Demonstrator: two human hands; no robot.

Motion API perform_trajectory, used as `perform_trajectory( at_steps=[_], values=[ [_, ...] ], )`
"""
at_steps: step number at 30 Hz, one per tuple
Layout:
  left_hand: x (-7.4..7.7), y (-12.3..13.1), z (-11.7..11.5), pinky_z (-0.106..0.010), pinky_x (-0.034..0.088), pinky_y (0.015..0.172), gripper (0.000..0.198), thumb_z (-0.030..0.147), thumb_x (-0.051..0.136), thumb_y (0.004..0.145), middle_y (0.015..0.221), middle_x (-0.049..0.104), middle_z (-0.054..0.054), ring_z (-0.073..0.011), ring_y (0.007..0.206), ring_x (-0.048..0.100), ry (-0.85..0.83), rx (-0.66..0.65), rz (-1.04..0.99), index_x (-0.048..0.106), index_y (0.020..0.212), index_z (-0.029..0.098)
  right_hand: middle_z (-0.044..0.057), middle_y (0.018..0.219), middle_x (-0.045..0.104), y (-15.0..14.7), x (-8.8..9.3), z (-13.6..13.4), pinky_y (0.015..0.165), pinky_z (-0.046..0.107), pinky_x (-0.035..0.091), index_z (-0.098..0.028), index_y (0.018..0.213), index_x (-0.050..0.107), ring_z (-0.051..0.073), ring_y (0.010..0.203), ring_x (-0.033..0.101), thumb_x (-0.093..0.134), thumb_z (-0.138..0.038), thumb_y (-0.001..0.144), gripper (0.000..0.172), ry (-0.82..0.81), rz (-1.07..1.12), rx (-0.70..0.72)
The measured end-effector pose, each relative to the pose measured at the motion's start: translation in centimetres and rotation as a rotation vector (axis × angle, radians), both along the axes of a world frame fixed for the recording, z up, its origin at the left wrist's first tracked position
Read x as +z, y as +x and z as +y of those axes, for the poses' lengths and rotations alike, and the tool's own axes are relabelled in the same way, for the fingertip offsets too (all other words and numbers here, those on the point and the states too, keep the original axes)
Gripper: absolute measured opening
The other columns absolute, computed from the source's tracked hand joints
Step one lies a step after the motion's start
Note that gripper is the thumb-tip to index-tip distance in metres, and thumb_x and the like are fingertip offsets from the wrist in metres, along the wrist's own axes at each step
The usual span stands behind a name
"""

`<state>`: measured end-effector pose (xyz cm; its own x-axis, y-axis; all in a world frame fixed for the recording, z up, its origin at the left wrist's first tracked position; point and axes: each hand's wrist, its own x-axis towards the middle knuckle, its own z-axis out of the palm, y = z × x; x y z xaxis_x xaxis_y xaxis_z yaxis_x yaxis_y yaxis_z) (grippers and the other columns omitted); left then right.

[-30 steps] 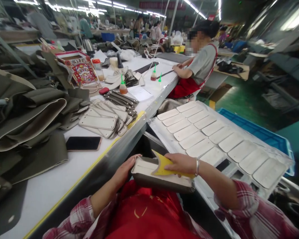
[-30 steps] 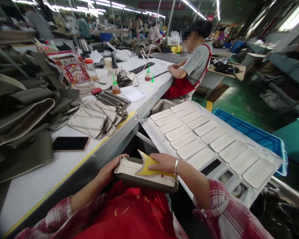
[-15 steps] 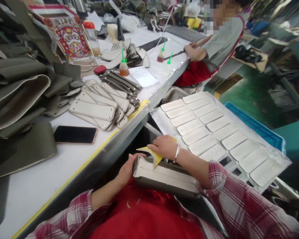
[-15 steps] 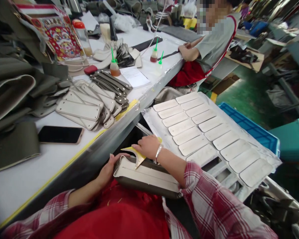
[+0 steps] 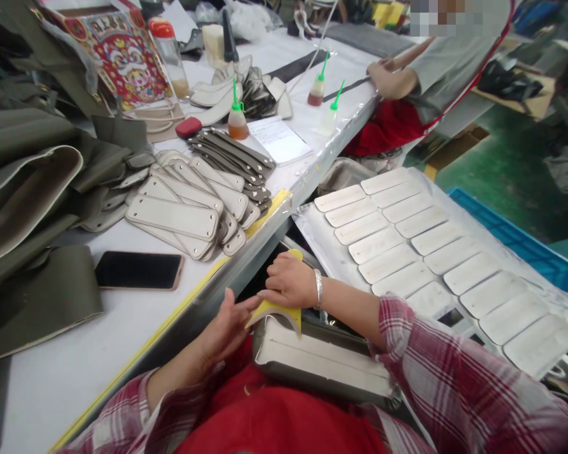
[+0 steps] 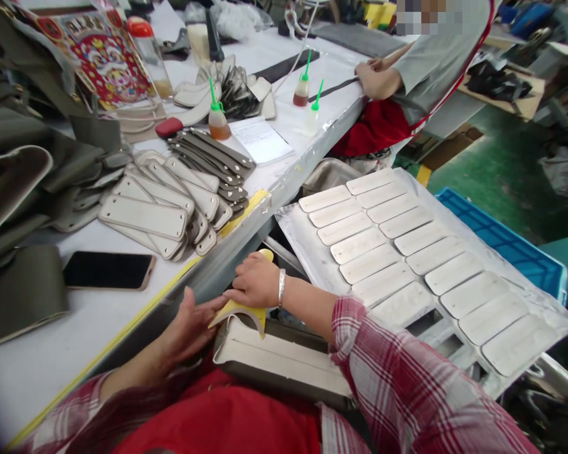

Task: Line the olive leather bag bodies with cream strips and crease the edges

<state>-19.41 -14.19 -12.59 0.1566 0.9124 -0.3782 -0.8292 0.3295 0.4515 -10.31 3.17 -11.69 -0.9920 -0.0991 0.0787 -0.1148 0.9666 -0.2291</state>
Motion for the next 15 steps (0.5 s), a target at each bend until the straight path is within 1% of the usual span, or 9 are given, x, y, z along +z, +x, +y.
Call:
perform_trajectory(
  at_steps=[2,3,6,8,12,15],
  values=[
    [0.4,0.4,0.4,-0.038,0.038,0.094,0.077,0.07,0.027,0.079,0.108,0.063,-0.013,-0.0272,0.105,0.055,-0.059,0.014,0.041,0.046,0.126,0.012,0.004,0.063,0.057,-0.6,0.0,0.0,0.072,0.034,0.024,-0.017,0.062,0.065,0.014,0.064,0.044,0.033,-0.05,0.088,0.053,-0.008,0.006,0.039],
    [0.4,0.9,0.5,-0.038,0.038,0.094,0.073,0.068,0.027,0.081,0.107,0.064,-0.011,-0.0262,0.104,0.056,-0.109,0.047,0.068,0.046,0.126,0.015,0.004,0.063,0.058,-0.8,0.0,0.0,0.072,0.034,0.024,-0.017,0.062,0.065,0.014,0.064,0.044,0.033,-0.051,0.088,0.054,-0.008,0.006,0.055],
    [0.0,2.6,0.2,-0.037,0.038,0.096,0.065,0.065,0.028,0.083,0.106,0.065,-0.007,-0.0234,0.104,0.057,-0.252,0.175,0.173,0.048,0.125,0.019,0.004,0.063,0.059,-1.4,0.2,-0.2,0.072,0.035,0.023,-0.017,0.061,0.065,0.015,0.064,0.045,0.031,-0.051,0.089,0.056,0.001,-0.008,0.098],
    [-0.4,3.4,-0.1,-0.036,0.037,0.097,0.065,0.066,0.028,0.082,0.105,0.066,-0.006,-0.0229,0.105,0.057,-0.306,0.217,0.271,0.051,0.122,0.019,0.005,0.062,0.059,-1.7,0.2,-0.3,0.071,0.035,0.023,-0.016,0.061,0.066,0.015,0.063,0.045,0.03,-0.05,0.089,0.056,0.006,-0.02,0.125],
    [-0.8,3.6,-0.4,-0.036,0.039,0.095,0.066,0.068,0.029,0.08,0.099,0.068,-0.006,-0.0237,0.104,0.057,-0.345,0.224,0.447,0.056,0.115,0.018,0.005,0.063,0.06,-2.0,0.4,-0.4,0.072,0.035,0.024,-0.017,0.062,0.067,0.015,0.063,0.046,0.031,-0.049,0.089,0.055,0.009,-0.011,0.177],
    [-1.0,3.4,-0.5,-0.037,0.041,0.093,0.067,0.07,0.029,0.078,0.096,0.068,-0.007,-0.0242,0.104,0.057,-0.364,0.212,0.49,0.058,0.11,0.018,0.005,0.064,0.061,-2.4,0.5,-0.7,0.072,0.035,0.024,-0.017,0.062,0.067,0.015,0.064,0.047,0.033,-0.047,0.089,0.052,0.01,0.01,0.218]
  ],
)
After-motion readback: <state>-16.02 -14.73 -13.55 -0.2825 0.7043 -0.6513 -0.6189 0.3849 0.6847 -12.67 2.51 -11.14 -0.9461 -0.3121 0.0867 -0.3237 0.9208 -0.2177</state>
